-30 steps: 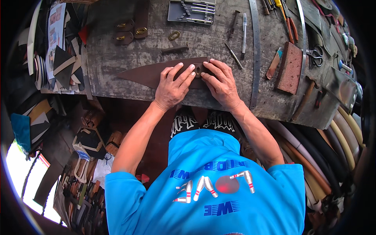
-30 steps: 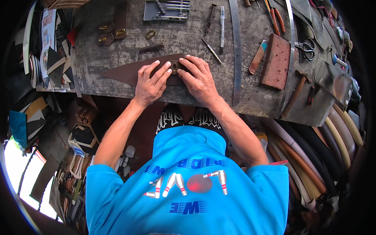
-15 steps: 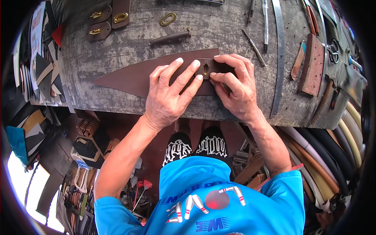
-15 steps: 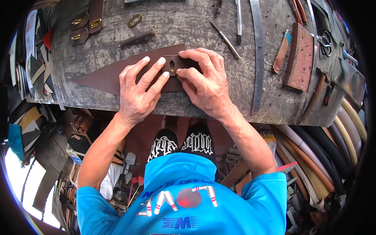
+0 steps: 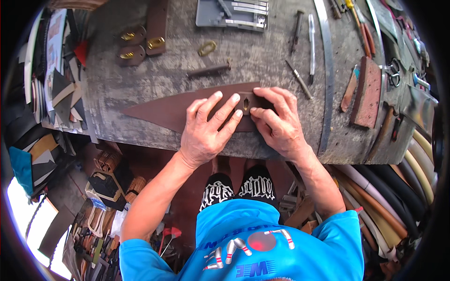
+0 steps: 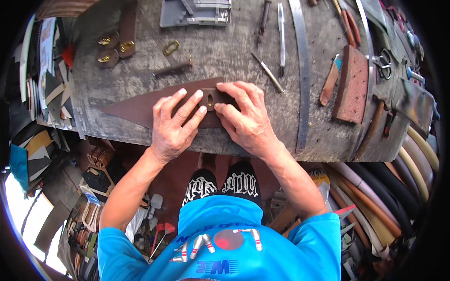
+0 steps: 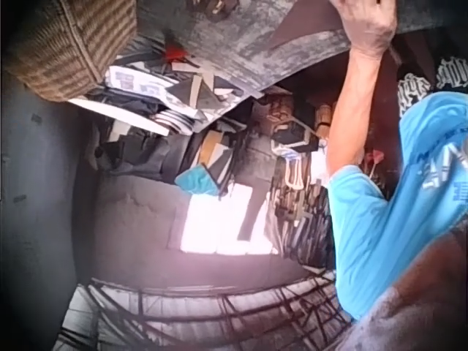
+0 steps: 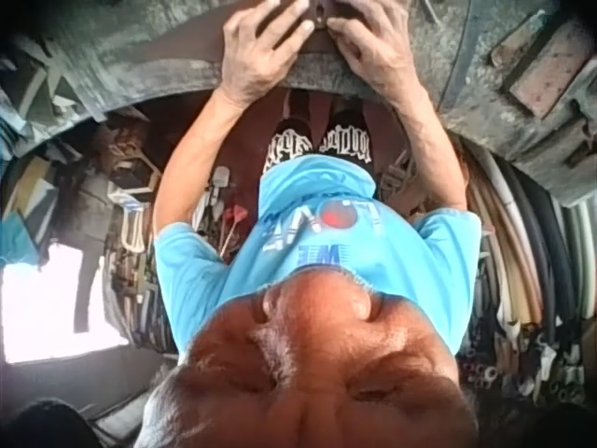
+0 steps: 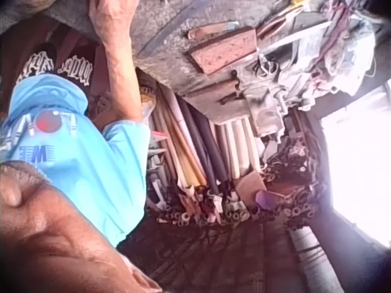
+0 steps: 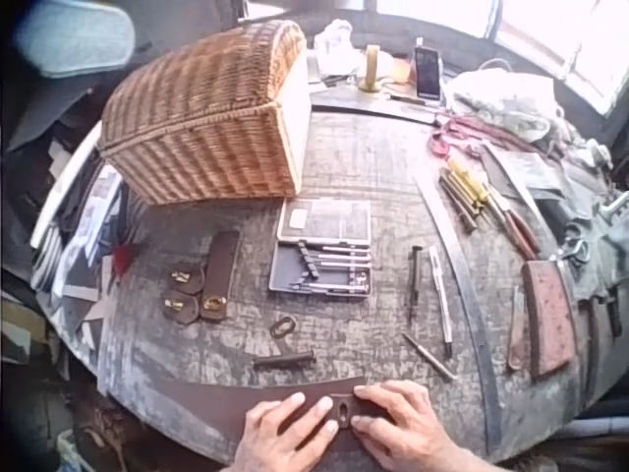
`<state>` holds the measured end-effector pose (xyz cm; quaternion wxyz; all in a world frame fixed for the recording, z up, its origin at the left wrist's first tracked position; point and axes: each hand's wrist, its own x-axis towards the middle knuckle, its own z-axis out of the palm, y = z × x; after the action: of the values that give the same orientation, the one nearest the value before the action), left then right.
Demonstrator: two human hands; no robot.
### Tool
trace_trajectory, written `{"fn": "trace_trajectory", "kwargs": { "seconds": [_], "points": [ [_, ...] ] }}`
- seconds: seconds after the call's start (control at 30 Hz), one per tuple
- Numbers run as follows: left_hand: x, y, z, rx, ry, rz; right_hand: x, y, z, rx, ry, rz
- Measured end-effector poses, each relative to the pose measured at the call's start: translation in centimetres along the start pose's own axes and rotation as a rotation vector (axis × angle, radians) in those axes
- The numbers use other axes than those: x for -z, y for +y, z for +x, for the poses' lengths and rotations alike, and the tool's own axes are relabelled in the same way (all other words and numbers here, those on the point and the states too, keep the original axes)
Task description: The recorder is attaching leather straps and hardware components to a wicker basket to assemble a bag.
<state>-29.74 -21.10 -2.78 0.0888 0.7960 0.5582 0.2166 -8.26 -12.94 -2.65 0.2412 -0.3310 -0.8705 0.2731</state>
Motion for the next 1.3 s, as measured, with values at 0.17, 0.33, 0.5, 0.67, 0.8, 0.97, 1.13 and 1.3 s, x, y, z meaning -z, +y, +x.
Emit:
{"fn": "trace_trajectory", "kwargs": {
  "seconds": [0.17, 0.33, 0.5, 0.67, 0.8, 0.97, 1.13, 1.3],
  "points": [
    [0.6, 0.7, 0.2, 0.011, 0.022, 0.009, 2.4, -0.2, 0.6, -0.002, -0.152, 0.067],
    [1.9, 0.9, 2.5, 0.122, 0.047, -0.059, 2.7, 0.8, 0.1, 0.118, -0.081, 0.014],
    [2.8, -0.8, 5.0, 0.364, 0.119, 0.125, 2.1, 1.0, 0.3, 0.159, -0.059, 0.078],
    [2.4, -1.6, 5.9, 0.346, -0.017, 0.204, 4.0, 0.9, 1.1, 0.119, 0.136, 0.121],
    [2.3, -1.8, 6.9, 0.363, -0.054, 0.194, 8.8, 1.8, 0.5, -0.172, 0.385, 0.153],
    [2.1, 1.2, 10.6, 0.285, 0.021, 0.307, 15.9, 8.1, -3.4, -0.736, 0.675, -0.048],
    [-3.1, 2.6, 19.7, 0.492, -0.047, -0.161, 18.1, 12.1, -4.1, -0.888, 0.726, -0.059],
    [-5.2, 1.4, 21.7, 0.511, -0.015, 0.003, 17.7, 13.3, -3.6, -0.932, 0.781, 0.086]
  ]
}}
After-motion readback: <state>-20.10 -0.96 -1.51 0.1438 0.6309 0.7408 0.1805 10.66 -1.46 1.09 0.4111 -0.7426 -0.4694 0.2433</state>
